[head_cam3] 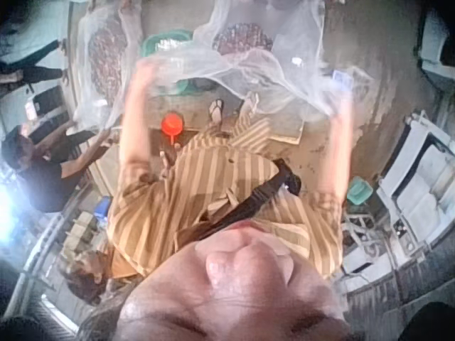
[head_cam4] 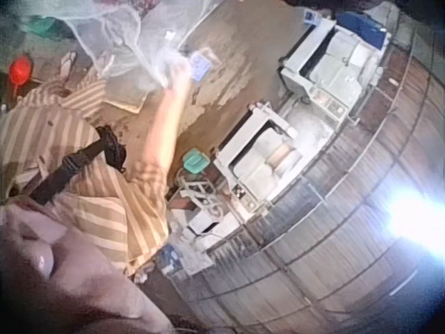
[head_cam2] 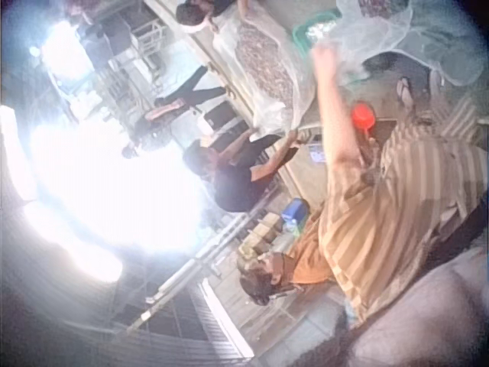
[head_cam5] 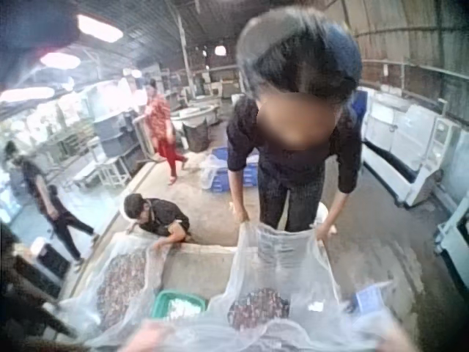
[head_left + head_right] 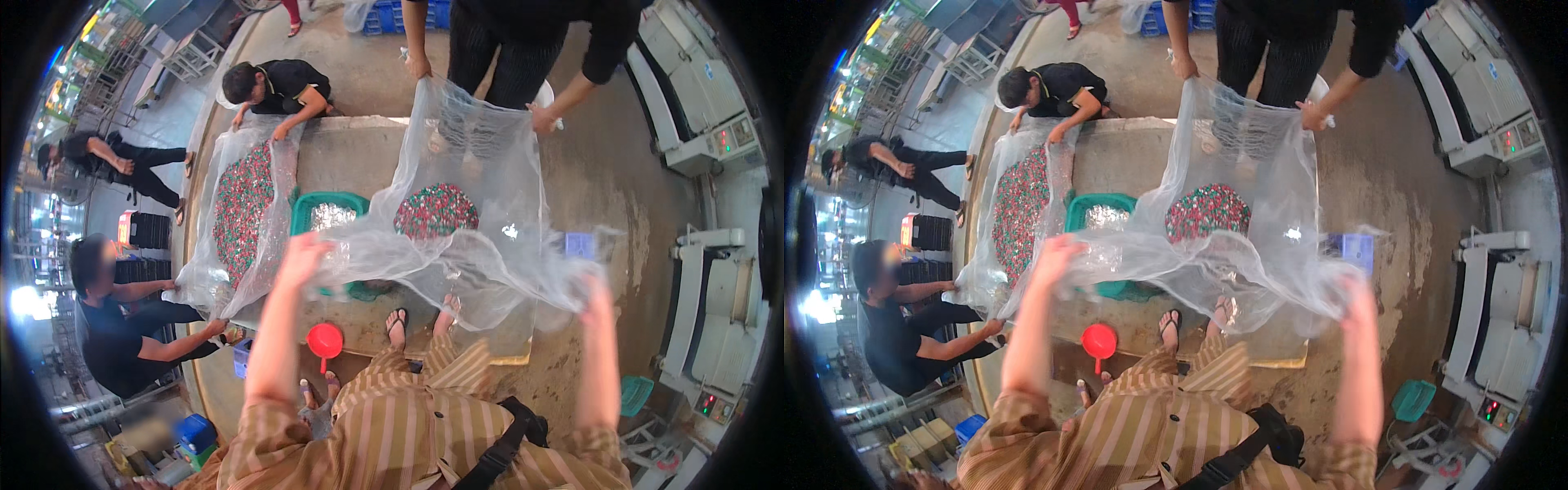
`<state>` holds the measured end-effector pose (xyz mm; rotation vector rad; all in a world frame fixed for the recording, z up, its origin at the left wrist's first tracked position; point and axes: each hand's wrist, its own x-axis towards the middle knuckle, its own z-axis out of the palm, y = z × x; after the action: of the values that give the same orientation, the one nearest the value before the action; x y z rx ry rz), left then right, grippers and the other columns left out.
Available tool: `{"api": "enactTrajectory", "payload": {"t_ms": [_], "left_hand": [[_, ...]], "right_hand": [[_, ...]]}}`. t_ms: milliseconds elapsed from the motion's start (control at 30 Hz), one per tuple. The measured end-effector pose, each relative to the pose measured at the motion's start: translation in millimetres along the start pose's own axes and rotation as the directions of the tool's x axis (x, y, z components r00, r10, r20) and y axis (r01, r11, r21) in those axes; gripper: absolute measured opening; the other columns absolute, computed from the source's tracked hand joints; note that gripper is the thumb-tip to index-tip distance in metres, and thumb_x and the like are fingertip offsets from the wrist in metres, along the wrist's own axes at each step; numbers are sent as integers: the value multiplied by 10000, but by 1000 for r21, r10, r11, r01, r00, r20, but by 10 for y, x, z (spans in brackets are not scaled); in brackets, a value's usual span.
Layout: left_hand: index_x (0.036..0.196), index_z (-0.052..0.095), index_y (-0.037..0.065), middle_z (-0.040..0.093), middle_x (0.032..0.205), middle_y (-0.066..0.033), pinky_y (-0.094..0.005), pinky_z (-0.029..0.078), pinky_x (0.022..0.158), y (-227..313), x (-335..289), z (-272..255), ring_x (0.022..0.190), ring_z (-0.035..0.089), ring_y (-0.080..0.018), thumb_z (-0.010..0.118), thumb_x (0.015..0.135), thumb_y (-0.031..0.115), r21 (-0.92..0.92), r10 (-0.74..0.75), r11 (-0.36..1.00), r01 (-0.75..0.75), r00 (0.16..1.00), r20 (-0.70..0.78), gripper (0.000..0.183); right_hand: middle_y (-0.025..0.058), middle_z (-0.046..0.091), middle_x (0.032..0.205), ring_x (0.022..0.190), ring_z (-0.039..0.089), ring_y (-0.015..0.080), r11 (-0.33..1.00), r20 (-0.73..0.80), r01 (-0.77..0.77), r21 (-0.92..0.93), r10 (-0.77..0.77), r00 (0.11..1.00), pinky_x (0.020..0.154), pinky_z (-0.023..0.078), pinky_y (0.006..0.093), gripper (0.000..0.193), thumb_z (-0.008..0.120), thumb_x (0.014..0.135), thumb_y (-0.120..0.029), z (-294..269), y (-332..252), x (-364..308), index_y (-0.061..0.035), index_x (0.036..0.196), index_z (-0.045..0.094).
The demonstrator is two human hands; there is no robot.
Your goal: The person sorts small metal tags from a pile on the floor into a mesh bag and then helps other workers lift and move the large plastic sheet to consolidate the tags.
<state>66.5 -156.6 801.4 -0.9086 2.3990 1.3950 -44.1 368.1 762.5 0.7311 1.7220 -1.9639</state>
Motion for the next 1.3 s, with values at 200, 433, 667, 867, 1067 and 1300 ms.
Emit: {"api": "enactTrajectory", "payload": {"t_ms": [200, 433, 667, 867, 1067, 1300], "left_hand": [[1062, 600, -28, 663, 876, -114, -352, 479, 746, -944, -468, -255, 744, 608, -209, 658, 751, 202, 155, -75, 981, 120, 960, -270, 391], [958, 649, -25, 660, 893, -190, -375, 474, 796, -1583, -580, 640, 863, 636, -291, 676, 720, 259, 437, -327, 865, 246, 937, 119, 371], [980, 642, -24, 648, 948, -207, -372, 470, 808, -1884, -375, 1251, 901, 627, -307, 676, 720, 265, 206, -286, 949, 240, 929, 235, 390], [995, 631, -31, 638, 943, -230, -382, 472, 800, -1595, -324, 1437, 910, 619, -332, 652, 735, 233, 250, -190, 959, 131, 955, 228, 372], [980, 624, -49, 625, 952, -252, -388, 470, 811, -1572, -385, 1689, 930, 606, -359, 644, 743, 251, 428, -264, 892, 147, 937, 228, 382], [935, 636, -53, 628, 944, -254, -406, 463, 811, -1601, -386, 1628, 938, 604, -341, 609, 756, 221, 315, -224, 936, 155, 955, 196, 329]], "right_hand": [[74, 620, 960, 835, 614, 193, 943, -209, -315, -104, 289, 934, 730, 512, 341, 280, 549, 856, -224, -1263, 733, -926, -39, 1066, 576], [84, 615, 1018, 865, 610, 190, 821, -73, -466, -329, 470, 879, 714, 498, 340, 355, 572, 830, -164, -591, 1202, -690, -4, 1146, 544], [108, 616, 1031, 878, 606, 210, 803, -38, -442, -400, 467, 883, 747, 489, 336, 424, 638, 780, -151, -667, 1836, -357, 6, 1160, 536], [126, 594, 1083, 964, 573, 238, 838, -3, -417, -352, 445, 896, 811, 460, 377, 487, 664, 754, -152, -478, 1726, -211, 23, 1181, 506], [125, 600, 1067, 944, 571, 243, 734, -24, -489, -471, 544, 839, 774, 455, 386, 529, 701, 720, -195, -419, 1872, -122, 19, 1171, 526], [92, 593, 1098, 966, 569, 226, 845, 126, -533, -51, 535, 836, 776, 477, 409, 508, 683, 770, -279, -363, 2184, 17, -62, 1200, 521]]}}
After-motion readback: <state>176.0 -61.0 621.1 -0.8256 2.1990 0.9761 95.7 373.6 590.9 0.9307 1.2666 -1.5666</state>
